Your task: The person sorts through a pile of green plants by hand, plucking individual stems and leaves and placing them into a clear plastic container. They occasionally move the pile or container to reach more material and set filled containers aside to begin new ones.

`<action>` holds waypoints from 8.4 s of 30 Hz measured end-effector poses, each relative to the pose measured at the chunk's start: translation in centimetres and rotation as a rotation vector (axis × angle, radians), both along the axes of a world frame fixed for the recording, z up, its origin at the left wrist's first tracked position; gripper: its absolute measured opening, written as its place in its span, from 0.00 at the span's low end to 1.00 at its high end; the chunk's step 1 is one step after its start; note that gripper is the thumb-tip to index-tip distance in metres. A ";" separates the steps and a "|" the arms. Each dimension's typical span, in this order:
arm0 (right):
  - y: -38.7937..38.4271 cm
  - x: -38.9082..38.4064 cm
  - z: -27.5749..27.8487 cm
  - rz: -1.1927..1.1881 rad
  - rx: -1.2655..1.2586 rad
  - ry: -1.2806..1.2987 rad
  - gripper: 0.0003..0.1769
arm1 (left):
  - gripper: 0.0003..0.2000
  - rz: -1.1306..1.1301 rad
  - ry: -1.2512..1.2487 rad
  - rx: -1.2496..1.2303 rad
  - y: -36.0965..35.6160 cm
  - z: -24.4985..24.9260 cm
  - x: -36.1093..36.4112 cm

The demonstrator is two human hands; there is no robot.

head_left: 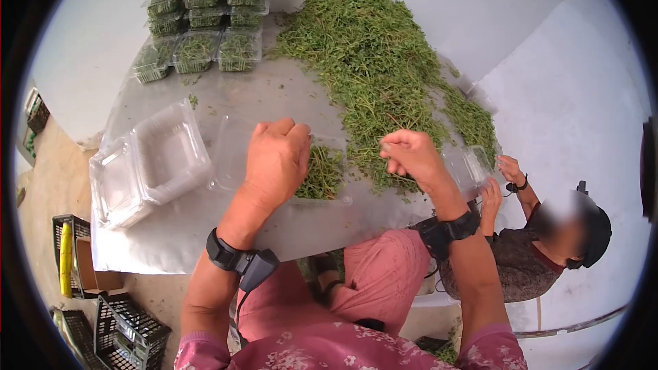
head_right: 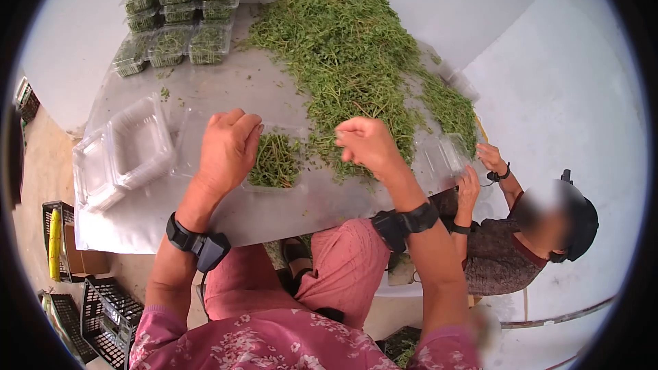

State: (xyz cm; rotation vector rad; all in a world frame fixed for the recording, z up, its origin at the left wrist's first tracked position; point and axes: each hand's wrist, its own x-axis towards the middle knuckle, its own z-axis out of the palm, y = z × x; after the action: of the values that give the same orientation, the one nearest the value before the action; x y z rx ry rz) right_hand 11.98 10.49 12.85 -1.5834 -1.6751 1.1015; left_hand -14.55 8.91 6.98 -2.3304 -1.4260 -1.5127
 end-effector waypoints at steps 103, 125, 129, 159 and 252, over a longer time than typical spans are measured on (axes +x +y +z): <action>1.8 -6.0 -4.4 -0.026 0.499 0.133 0.04 | 0.06 -0.725 -0.471 -0.894 -1.9 1.1 1.0; 0.0 -5.8 -3.3 0.043 0.170 0.001 0.10 | 0.07 -0.063 -0.261 -0.464 -0.3 0.7 -0.7; -0.3 -6.6 -3.9 0.143 0.229 -0.053 0.10 | 0.07 -0.179 -0.088 -0.365 -0.2 -0.1 -0.3; 2.3 3.2 -6.7 -0.310 0.300 -0.948 0.03 | 0.03 -0.143 0.429 -0.234 -1.2 -0.8 1.3; 1.0 1.5 -2.8 -0.354 0.467 -0.320 0.03 | 0.11 -0.132 0.404 -0.266 -2.3 -0.1 1.4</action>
State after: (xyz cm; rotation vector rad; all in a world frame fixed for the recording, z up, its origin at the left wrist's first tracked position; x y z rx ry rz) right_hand 13.50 11.48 10.02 -1.7040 -1.6072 0.2621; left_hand -13.16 6.58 6.86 -2.7244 -1.4589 -0.8349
